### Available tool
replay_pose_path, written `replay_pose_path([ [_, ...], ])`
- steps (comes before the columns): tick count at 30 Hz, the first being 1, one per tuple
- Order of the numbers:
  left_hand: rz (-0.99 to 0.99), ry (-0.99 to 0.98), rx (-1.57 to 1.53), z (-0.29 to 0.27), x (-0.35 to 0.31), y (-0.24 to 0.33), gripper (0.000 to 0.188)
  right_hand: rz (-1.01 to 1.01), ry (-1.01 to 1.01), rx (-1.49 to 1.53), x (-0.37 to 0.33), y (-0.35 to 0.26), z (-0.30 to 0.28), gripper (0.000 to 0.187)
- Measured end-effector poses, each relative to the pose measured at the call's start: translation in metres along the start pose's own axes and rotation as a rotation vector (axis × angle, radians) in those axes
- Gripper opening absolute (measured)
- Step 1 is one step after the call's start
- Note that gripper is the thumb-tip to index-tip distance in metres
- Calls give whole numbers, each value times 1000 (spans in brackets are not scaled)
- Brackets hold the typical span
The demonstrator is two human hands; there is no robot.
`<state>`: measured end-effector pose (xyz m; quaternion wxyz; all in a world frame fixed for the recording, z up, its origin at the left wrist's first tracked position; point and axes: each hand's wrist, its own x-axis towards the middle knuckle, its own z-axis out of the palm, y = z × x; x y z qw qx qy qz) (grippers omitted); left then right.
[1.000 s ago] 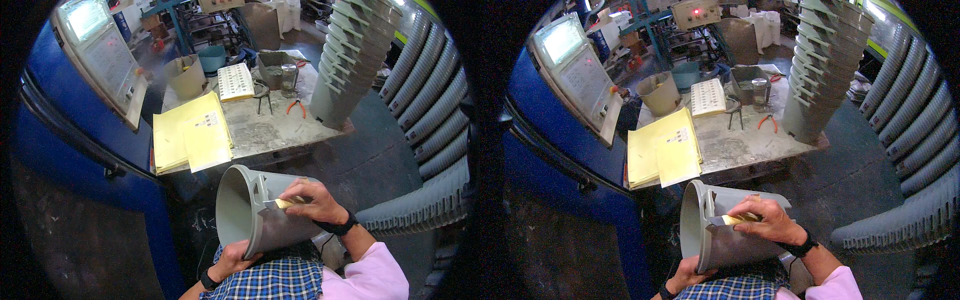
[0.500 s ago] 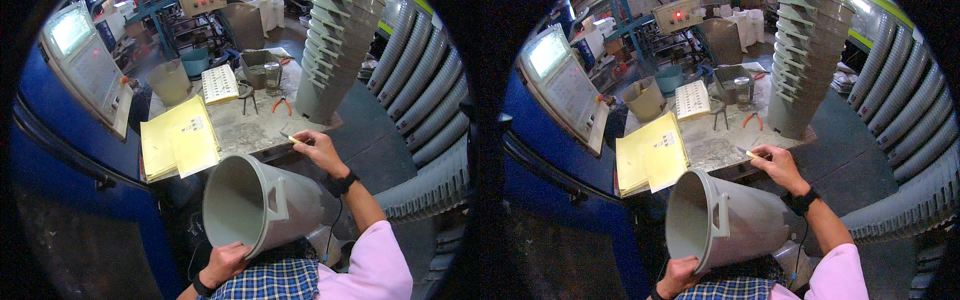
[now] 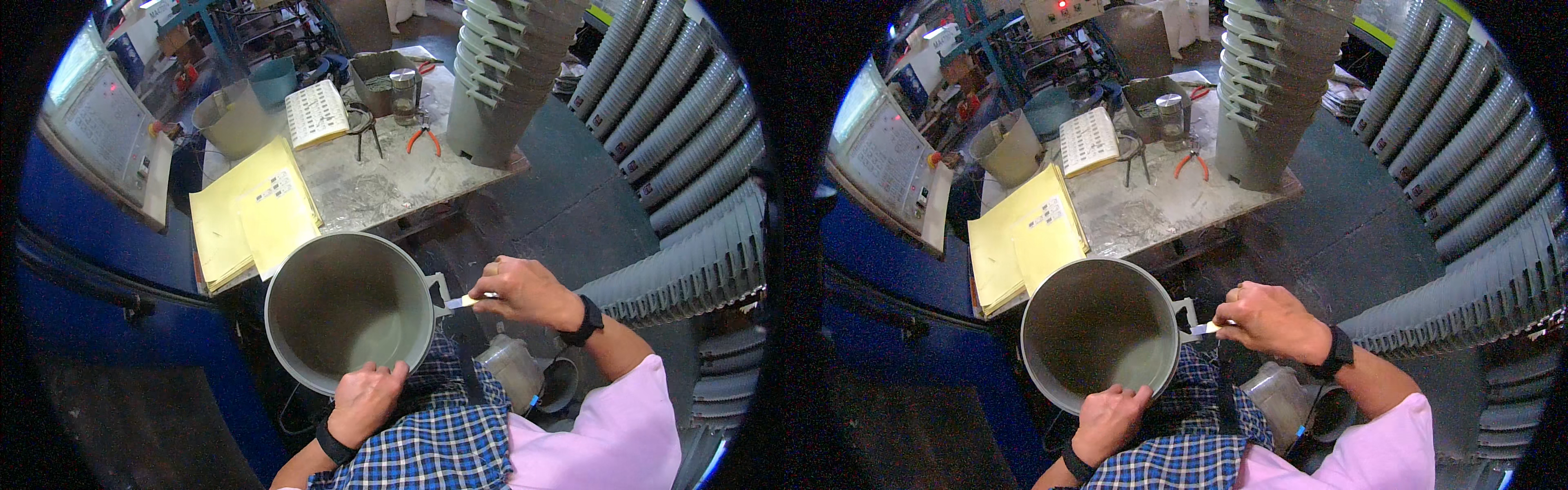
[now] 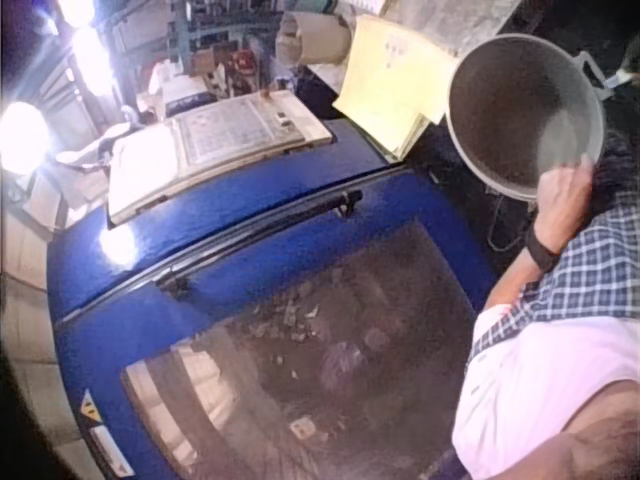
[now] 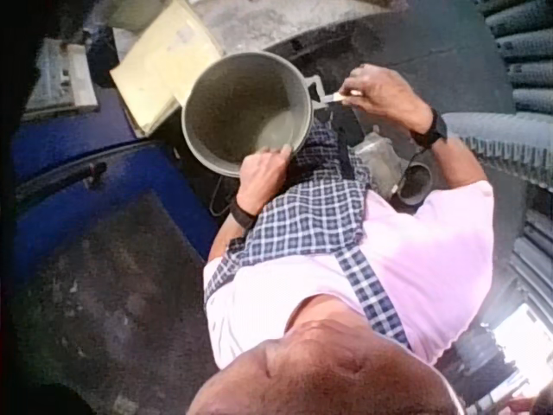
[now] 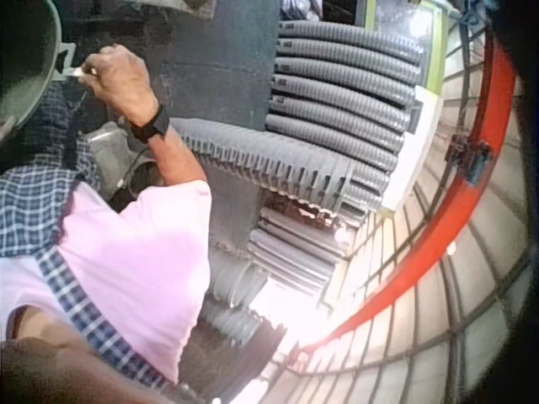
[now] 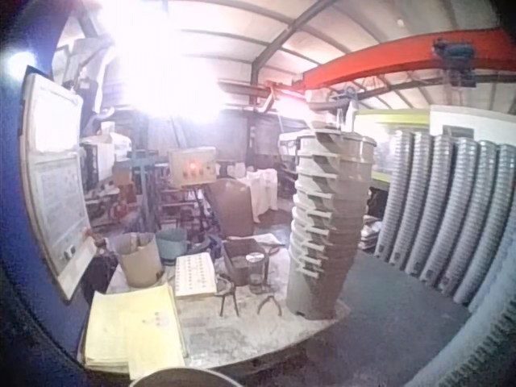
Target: The person retrieves gray plastic buckets from a molding machine, trims excess plastic with pliers and a utility knife, applies a printed label to each bucket, and stacks the finished buckets. The process is repeated for multiple buckets.
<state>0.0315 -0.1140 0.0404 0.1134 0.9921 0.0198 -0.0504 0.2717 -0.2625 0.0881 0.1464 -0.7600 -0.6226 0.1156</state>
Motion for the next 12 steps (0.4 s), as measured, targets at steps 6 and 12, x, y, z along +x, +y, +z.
replay_pose_path([
  [6, -4, -10, 22, 0, -2, 1, 8, -125, -98, -250, 16, -11, -1, 13],
  [12, -39, -39, 81, 4, 0, 5, 17, -173, -262, -385, 31, -18, -13, 8],
])
